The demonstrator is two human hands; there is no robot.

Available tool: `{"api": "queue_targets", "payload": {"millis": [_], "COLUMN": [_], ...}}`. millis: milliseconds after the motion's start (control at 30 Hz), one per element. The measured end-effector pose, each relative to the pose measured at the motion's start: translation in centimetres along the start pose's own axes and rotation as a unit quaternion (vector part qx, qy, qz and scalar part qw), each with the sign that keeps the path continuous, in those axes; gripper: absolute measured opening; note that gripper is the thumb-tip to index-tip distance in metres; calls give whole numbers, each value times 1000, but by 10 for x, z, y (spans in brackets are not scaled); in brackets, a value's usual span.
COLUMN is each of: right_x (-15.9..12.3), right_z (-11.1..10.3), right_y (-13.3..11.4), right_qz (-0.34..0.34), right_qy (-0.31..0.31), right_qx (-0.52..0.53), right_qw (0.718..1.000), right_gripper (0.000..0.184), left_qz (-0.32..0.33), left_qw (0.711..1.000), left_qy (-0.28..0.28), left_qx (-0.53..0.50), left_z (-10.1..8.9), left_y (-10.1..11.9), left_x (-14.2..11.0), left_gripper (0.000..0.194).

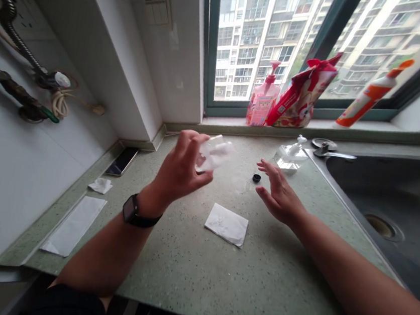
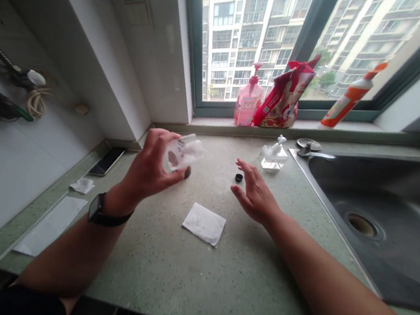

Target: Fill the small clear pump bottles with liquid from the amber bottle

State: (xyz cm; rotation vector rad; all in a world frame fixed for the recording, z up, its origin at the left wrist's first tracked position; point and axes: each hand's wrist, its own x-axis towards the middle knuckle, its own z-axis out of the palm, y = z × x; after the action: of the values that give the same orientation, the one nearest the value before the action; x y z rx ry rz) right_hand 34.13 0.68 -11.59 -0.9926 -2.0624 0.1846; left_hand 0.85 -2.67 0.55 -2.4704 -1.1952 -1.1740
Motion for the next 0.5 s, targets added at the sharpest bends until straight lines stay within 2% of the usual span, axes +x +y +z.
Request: {"api": "queue_targets", "payload": {"millis": [100, 167, 200, 267, 333, 433, 500], "right_x": [-1, -1, -1, -1, -1, -1, -2], "right_z": [6, 6, 6, 6, 8, 11, 13], "right_y": [5, 6, 6, 7, 9, 14, 17], "right_qz": [17, 17, 16, 18, 24, 33, 39], "right_qy": [-14, -14, -12, -8, -6, -10, -15], "right_qx": [-21, -30, -33, -35, -31, -21, -15], "right_qw": [1000, 999, 999, 999, 999, 999, 999], "right_gripper": [77, 77, 77, 75, 76, 79, 80], "left_qz": [-29, -89, -127, -216, -293, -401, -450], "left_qw": [994, 979, 969, 949, 932, 892, 864], "left_qy": [99, 151, 158, 125, 78, -13, -81], "left_qx": [43, 109, 145, 192, 197, 208, 211], "left_z": [-34, -53, -60, -67, -68, -58, -48], "left_y": [-25, -45, -56, -78, -100, -127, -141], "left_x": [9, 11, 11, 7, 1, -9, -16], "left_gripper": [74, 74, 73, 71, 70, 73, 80]}}
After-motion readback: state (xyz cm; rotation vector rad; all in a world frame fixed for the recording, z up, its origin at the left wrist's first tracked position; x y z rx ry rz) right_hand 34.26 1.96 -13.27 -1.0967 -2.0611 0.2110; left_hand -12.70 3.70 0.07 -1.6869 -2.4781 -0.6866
